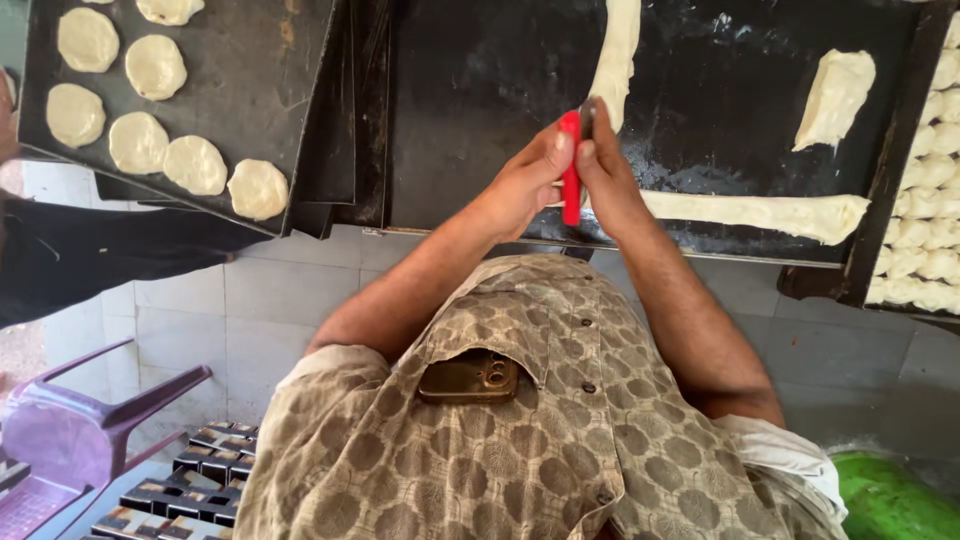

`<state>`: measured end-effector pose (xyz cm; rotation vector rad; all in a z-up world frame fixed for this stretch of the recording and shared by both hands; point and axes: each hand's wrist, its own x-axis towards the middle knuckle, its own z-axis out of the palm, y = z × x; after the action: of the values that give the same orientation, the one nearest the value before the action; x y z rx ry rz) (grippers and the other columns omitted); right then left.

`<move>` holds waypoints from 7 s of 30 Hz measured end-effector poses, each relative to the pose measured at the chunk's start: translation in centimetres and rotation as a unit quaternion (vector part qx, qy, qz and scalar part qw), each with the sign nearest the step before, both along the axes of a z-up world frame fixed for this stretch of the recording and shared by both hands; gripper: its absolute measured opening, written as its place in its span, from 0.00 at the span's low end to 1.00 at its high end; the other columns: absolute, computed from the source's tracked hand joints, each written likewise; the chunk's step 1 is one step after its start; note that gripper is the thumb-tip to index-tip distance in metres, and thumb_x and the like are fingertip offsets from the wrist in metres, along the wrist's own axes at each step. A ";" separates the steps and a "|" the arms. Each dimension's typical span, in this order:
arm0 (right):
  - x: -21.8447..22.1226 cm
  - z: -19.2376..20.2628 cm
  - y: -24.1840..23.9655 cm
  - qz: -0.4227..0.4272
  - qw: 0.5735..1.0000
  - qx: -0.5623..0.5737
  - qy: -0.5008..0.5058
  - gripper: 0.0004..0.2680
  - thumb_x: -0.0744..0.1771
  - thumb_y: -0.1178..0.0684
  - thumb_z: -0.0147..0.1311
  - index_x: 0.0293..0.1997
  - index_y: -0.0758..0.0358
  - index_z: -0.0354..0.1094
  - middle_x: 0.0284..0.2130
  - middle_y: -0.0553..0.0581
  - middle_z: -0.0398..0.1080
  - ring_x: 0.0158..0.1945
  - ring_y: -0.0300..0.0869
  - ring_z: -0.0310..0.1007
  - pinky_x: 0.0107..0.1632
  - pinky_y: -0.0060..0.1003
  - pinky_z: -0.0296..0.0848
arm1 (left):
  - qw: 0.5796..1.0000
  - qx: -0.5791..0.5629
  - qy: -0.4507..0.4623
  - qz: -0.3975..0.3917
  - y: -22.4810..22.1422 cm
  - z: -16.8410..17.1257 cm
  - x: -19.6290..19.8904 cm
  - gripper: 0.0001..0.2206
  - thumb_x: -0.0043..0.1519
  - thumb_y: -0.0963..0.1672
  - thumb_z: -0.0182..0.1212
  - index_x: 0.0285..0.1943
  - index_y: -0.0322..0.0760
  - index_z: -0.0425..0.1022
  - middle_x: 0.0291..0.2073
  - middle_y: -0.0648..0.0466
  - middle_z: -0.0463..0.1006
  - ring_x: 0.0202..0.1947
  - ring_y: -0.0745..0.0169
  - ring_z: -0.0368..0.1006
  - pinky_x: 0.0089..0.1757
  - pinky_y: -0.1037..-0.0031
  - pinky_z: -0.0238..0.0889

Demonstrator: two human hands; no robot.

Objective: The person shapes portions of dough by hand, using a bench scraper to cut segments from a long roll before rolling each piece into a ball and placing it onto a tray.

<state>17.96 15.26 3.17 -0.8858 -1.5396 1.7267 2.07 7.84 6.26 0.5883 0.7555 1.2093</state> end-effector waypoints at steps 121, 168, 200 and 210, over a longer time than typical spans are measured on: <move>28.1 1.3 10.0 0.070 0.955 -0.212 0.193 0.13 0.66 0.57 0.61 0.55 0.64 0.67 0.49 0.58 0.69 0.51 0.41 0.72 0.51 0.37 0.75 | 0.927 0.027 0.370 0.063 9.2 1.7 26.9 0.15 0.58 0.38 0.69 0.55 0.28 0.78 0.45 0.48 0.83 0.47 0.65 0.77 0.48 0.73 0.72; 27.8 4.9 8.5 0.010 0.794 0.588 -0.153 0.13 0.64 0.57 0.66 0.51 0.73 0.75 0.50 0.62 0.69 0.54 0.55 0.71 0.54 0.46 0.73 | 0.989 -0.144 -0.030 -0.021 12.4 -1.4 22.9 0.24 0.59 0.42 0.62 0.64 0.22 0.66 0.46 0.42 0.81 0.42 0.51 0.82 0.42 0.63 0.81; 73.4 -5.0 22.8 -0.571 0.693 0.368 -0.242 0.06 0.66 0.66 0.69 0.35 0.73 0.72 0.40 0.54 0.68 0.41 0.42 0.70 0.44 0.36 0.71 | 0.935 -0.125 0.298 0.148 7.0 -6.0 23.0 0.07 0.66 0.38 0.60 0.50 0.30 0.76 0.59 0.47 0.77 0.52 0.60 0.76 0.50 0.71 0.70; 63.9 -7.4 14.9 -0.501 0.724 0.344 -0.327 0.02 0.71 0.63 0.58 0.41 0.71 0.73 0.41 0.62 0.74 0.45 0.53 0.73 0.50 0.46 0.72 | 0.630 -0.081 0.764 0.115 2.6 -6.9 11.9 0.17 0.55 0.44 0.76 0.51 0.33 0.80 0.48 0.38 0.78 0.50 0.41 0.75 0.50 0.59 0.69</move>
<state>81.87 30.13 -4.26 -1.5599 -1.4317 0.0022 13.98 10.41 -0.67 1.4006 2.4062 0.5638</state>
